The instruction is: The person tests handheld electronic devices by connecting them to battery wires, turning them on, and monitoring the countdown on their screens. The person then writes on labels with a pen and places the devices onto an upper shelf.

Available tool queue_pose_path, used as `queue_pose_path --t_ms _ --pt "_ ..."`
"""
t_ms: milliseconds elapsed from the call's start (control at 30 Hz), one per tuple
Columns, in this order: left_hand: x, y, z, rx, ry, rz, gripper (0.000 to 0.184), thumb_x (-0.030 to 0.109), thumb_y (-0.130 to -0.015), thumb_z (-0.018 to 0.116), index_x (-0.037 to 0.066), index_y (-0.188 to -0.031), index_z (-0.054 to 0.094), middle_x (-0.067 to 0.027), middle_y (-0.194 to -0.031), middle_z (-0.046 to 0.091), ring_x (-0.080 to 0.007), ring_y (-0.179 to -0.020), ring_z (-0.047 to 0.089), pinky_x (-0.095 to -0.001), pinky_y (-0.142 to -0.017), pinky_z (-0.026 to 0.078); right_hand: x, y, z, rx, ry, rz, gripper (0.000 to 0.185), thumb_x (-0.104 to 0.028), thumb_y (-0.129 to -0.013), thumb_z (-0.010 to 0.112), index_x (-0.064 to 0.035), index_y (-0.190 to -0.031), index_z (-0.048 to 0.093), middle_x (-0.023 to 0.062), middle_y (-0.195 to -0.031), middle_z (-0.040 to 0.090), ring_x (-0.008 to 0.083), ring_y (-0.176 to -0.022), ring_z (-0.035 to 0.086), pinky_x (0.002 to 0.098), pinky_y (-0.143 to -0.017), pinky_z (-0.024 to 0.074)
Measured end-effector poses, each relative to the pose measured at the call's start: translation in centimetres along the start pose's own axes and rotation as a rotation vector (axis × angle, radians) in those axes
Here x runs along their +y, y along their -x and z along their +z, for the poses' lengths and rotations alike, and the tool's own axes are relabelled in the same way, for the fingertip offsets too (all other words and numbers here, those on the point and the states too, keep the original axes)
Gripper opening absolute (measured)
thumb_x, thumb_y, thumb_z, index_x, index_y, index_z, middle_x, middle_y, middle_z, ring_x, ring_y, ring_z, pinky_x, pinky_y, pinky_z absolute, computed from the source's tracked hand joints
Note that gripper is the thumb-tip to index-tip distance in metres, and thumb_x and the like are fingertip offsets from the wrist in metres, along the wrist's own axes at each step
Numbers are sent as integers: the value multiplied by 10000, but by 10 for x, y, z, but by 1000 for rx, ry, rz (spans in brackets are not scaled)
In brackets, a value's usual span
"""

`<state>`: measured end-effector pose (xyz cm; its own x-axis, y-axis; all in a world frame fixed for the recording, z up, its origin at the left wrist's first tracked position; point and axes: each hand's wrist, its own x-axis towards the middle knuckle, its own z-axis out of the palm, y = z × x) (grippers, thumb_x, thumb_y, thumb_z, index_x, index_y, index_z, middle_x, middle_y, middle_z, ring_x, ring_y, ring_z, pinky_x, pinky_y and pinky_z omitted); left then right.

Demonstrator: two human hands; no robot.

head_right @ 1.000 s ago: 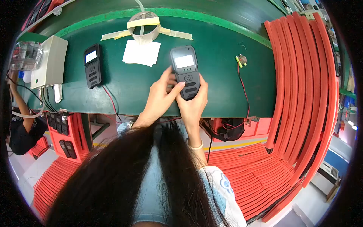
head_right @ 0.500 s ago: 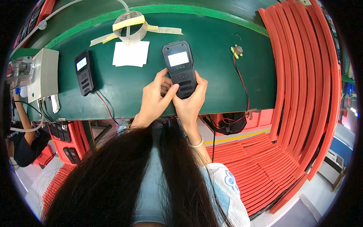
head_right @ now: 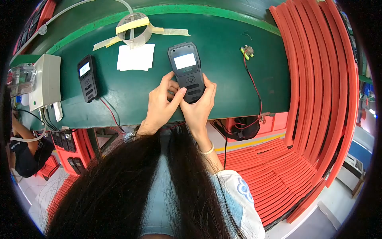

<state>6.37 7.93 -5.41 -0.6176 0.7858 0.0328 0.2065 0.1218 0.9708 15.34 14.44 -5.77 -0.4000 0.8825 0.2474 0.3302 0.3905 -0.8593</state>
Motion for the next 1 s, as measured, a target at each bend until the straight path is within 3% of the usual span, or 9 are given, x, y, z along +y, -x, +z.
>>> queue_pose_path --t_ms 500,633,700,767,800,900,933,967,1000 --pt "0 1 -2 -10 62 16 518 171 -854 651 -50 -1269 433 -114 -797 633 -204 -674 645 -299 -597 526 -2 1 -1 -12 -84 74 607 -98 -676 789 48 -1162 456 170 -1013 589 253 -911 603 355 -796 488" --pt "-2 3 -3 -4 117 35 427 122 -917 552 -37 -1294 428 -120 -819 627 -188 -706 623 -290 -646 502 -15 -4 -8 -60 -158 169 621 -139 -703 789 49 -1166 420 188 -1053 607 216 -937 611 343 -815 493" --pt "0 1 -5 -36 118 20 389 98 -951 480 -13 -1321 428 -96 -816 620 -145 -716 600 -264 -648 493 -6 -17 -13 -27 -134 -37 629 -124 -718 772 50 -1202 410 220 -1275 480 265 -1157 508 375 -975 399" --pt "2 2 -4 -43 139 -21 385 88 -950 480 2 -1323 439 -85 -821 624 -143 -706 594 -264 -652 505 -16 -40 -37 -2 -110 -126 675 -106 -726 756 51 -1266 385 222 -1316 445 290 -1199 475 378 -1006 371" --pt "1 3 -4 -41 122 19 389 83 -946 484 5 -1324 440 -85 -839 627 -144 -719 598 -263 -652 510 -23 -53 -53 9 -180 -83 701 -45 -724 723 48 -1314 357 125 -1259 461 190 -1162 462 329 -1000 376" --pt "8 3 -3 -23 126 63 380 68 -938 494 4 -1310 453 -89 -884 632 -145 -752 604 -263 -654 517 -57 -103 -121 219 -121 -190 651 -224 -789 685 78 -1292 402 155 -1261 457 230 -1201 428 362 -1036 326" --pt "10 4 -5 2 132 34 368 58 -932 499 0 -1295 465 -93 -912 633 -146 -770 607 -263 -655 519 -63 -126 -150 310 79 -356 631 -264 -824 662 87 -1287 416 152 -1264 450 243 -1217 416 363 -1051 300" --pt "9 4 -7 2 139 53 368 58 -932 499 0 -1295 465 -93 -912 633 -146 -770 607 -263 -655 519 -79 -148 -177 409 131 -414 569 -251 -865 634 77 -1286 436 135 -1222 490 220 -1159 457 339 -1003 343" --pt "6 5 -9 -16 121 57 344 49 -924 508 0 -1264 490 -98 -934 633 -149 -798 609 -266 -660 520 -77 -178 -213 433 91 -366 631 -277 -852 656 103 -1297 418 189 -1245 489 250 -1159 472 345 -1000 361"
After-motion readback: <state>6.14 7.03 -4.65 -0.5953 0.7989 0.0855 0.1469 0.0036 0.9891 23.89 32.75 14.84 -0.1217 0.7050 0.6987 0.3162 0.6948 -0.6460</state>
